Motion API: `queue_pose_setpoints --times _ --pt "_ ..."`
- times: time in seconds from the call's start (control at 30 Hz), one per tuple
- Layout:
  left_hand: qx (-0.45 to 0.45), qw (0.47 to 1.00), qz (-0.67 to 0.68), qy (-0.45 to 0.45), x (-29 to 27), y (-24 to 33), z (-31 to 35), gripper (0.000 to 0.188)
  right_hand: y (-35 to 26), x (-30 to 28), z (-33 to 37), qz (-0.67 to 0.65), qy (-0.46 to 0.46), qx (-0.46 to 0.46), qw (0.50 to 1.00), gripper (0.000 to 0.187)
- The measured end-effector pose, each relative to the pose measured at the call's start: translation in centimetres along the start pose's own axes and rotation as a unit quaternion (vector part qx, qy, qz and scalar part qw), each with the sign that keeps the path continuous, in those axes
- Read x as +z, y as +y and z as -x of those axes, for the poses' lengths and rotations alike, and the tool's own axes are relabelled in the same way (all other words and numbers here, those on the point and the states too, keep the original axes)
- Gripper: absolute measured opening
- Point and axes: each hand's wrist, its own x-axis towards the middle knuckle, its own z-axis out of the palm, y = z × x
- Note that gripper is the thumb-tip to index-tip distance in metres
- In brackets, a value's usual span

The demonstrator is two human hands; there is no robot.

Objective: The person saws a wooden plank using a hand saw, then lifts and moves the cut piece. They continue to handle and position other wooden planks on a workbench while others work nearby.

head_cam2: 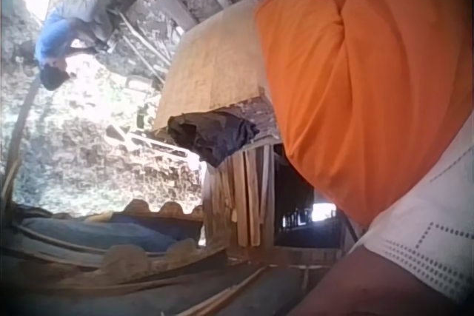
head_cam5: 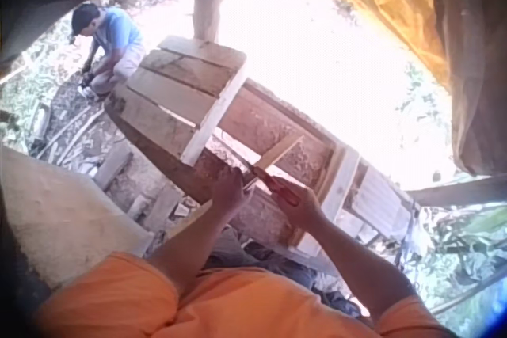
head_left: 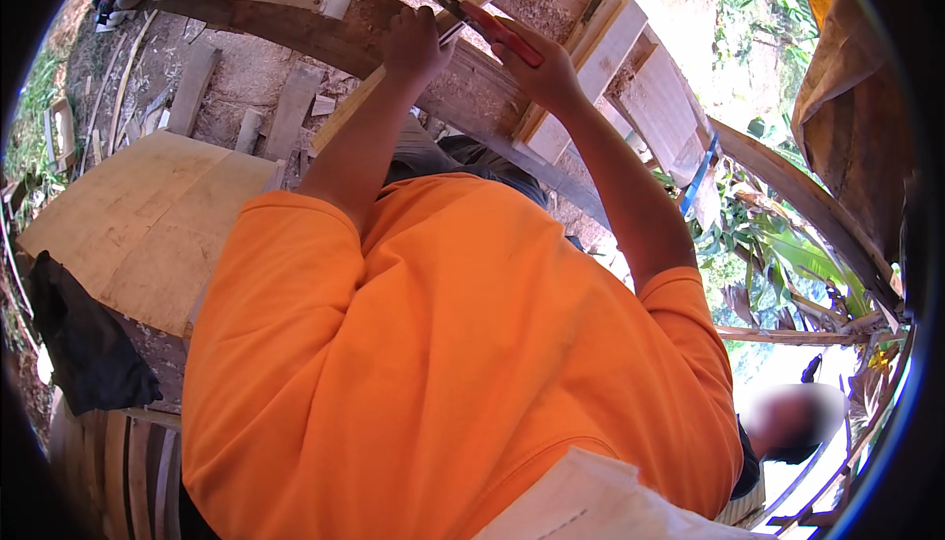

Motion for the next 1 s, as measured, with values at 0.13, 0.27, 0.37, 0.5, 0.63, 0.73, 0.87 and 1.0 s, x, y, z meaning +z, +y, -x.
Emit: queue_pose_setpoints --times 0.13,0.27,0.37,0.5,0.63,0.73,0.87,1.0 --pt "0.041 0.998 -0.049 0.001 -0.3 -0.1 0.6 0.041 -0.4 0.5 -1.3 -0.032 -0.018 0.024 0.999 0.044" --pt "0.048 0.996 -0.068 0.003 -0.3 -0.6 0.8 0.040 -1.2 0.6 -2.2 0.013 -0.005 -0.014 1.000 0.046" --pt "0.043 0.996 -0.084 -0.002 -0.5 0.1 1.3 0.043 0.0 -0.3 -0.6 -0.035 -0.027 0.022 0.999 0.048" --pt "0.034 0.995 -0.088 0.040 0.7 0.6 2.1 0.050 2.3 -0.4 2.5 -0.028 -0.049 0.081 0.995 0.048" --pt "0.044 0.995 -0.067 0.063 1.9 0.5 2.5 0.059 2.2 -0.4 2.6 -0.009 -0.039 0.057 0.998 0.048" --pt "0.038 0.996 -0.046 0.072 3.2 -0.2 2.4 0.062 0.9 -0.8 1.2 -0.010 -0.040 0.042 0.998 0.048" --pt "0.031 0.996 -0.053 0.070 3.5 0.1 2.7 0.061 0.7 -1.0 1.5 -0.012 -0.040 0.065 0.997 0.048" --pt "0.029 0.995 -0.050 0.082 3.4 0.4 2.6 0.060 1.2 -0.4 2.7 -0.071 -0.025 0.101 0.992 0.049"
